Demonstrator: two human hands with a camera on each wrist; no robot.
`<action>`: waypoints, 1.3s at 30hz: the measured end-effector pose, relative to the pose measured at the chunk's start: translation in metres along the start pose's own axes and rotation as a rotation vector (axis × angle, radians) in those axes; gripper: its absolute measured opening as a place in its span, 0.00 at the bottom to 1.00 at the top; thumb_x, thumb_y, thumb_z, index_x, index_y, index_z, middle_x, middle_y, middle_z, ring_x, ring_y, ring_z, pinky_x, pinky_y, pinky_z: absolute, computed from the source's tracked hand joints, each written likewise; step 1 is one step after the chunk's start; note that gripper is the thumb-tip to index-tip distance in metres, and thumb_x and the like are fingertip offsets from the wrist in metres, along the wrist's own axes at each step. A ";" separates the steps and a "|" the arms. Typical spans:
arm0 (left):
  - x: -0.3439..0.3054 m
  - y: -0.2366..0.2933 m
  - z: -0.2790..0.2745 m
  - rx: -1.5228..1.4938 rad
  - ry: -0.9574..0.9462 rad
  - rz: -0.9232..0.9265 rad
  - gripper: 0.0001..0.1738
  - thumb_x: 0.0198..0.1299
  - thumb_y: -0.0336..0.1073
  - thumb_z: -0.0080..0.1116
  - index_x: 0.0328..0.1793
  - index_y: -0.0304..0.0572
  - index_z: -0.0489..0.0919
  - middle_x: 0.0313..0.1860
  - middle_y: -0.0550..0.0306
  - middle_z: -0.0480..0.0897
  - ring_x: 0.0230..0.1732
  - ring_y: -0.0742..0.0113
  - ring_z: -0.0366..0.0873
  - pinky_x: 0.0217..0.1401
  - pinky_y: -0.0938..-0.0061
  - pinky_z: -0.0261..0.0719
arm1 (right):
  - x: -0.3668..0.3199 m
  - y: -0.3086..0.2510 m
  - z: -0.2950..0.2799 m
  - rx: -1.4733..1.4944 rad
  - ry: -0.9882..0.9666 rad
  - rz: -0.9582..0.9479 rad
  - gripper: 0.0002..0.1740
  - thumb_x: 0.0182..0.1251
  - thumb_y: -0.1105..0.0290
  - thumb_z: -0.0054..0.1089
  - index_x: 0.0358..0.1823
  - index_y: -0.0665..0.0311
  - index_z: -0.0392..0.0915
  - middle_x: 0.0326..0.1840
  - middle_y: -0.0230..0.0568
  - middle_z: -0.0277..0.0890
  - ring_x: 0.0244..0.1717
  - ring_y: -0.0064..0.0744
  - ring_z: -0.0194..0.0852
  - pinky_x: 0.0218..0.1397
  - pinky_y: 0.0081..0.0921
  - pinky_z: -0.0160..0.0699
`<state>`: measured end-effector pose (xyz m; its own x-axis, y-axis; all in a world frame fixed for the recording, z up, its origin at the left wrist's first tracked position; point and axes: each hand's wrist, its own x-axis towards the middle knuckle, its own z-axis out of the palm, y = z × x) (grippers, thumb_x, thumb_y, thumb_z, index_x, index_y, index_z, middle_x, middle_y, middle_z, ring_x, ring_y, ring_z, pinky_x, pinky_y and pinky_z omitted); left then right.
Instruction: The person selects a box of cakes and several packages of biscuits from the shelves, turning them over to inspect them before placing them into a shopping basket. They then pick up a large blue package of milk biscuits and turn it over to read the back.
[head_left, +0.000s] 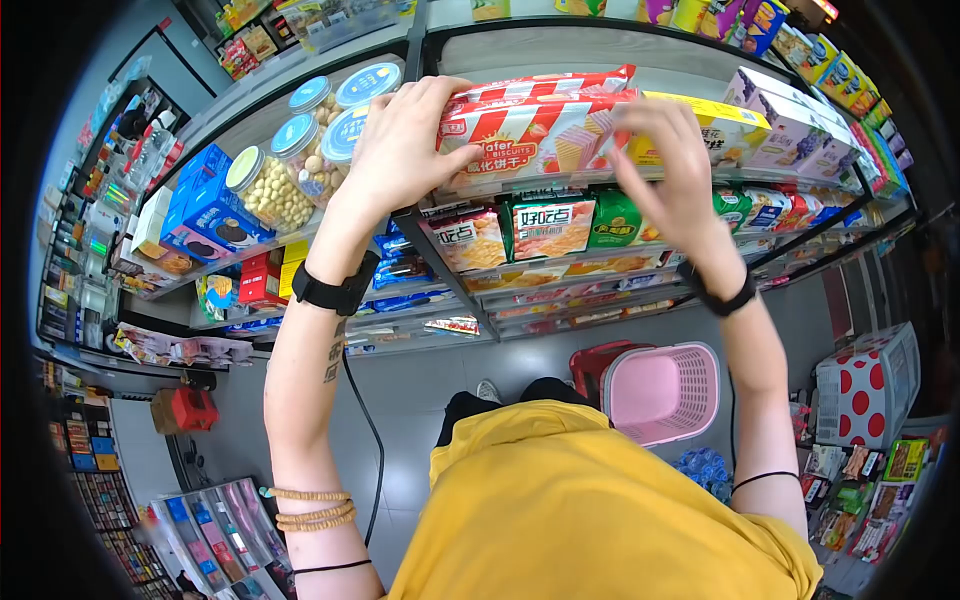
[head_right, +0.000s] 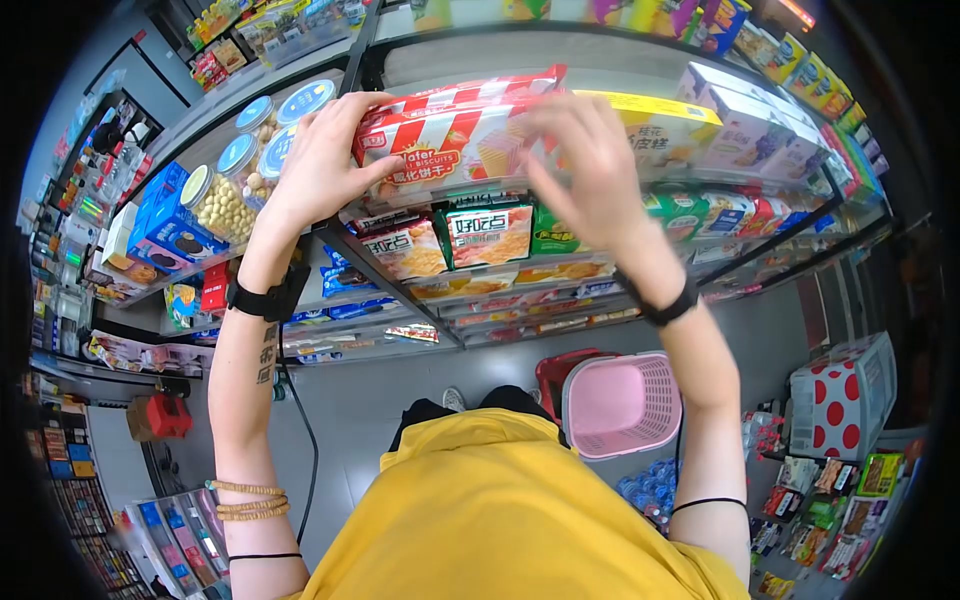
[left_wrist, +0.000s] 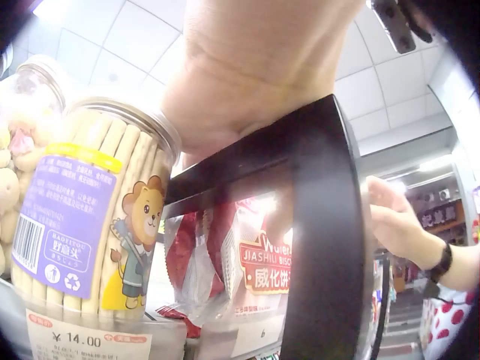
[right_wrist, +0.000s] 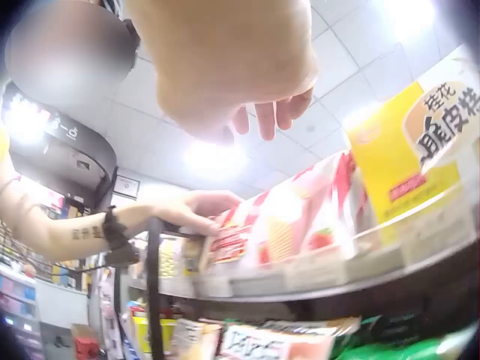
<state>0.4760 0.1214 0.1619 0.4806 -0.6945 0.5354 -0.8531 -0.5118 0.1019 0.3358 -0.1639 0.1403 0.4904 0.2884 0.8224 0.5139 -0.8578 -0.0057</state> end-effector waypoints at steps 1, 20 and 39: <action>-0.001 0.000 0.000 0.001 0.002 -0.007 0.35 0.58 0.46 0.75 0.71 0.48 0.76 0.62 0.51 0.84 0.67 0.50 0.79 0.72 0.57 0.68 | -0.013 -0.014 0.001 0.084 0.056 0.005 0.15 0.59 0.72 0.72 0.46 0.63 0.79 0.49 0.46 0.82 0.55 0.50 0.79 0.58 0.46 0.76; -0.004 0.017 -0.008 -0.169 0.105 0.187 0.25 0.64 0.44 0.72 0.62 0.41 0.79 0.64 0.47 0.80 0.68 0.47 0.76 0.72 0.56 0.71 | -0.527 -0.148 0.095 0.229 -0.925 1.168 0.09 0.59 0.73 0.64 0.42 0.64 0.80 0.44 0.56 0.79 0.48 0.62 0.81 0.54 0.52 0.81; -0.020 0.020 -0.001 -0.223 0.078 0.208 0.43 0.60 0.60 0.71 0.75 0.43 0.73 0.76 0.41 0.71 0.81 0.41 0.63 0.82 0.46 0.61 | -0.608 -0.173 0.083 0.286 -1.264 1.443 0.21 0.61 0.57 0.68 0.44 0.69 0.87 0.47 0.64 0.87 0.53 0.64 0.86 0.57 0.46 0.84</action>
<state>0.4494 0.1252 0.1542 0.2813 -0.7272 0.6261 -0.9592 -0.2331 0.1602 0.0072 -0.1555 -0.4061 0.6597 -0.2568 -0.7063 -0.6605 -0.6465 -0.3819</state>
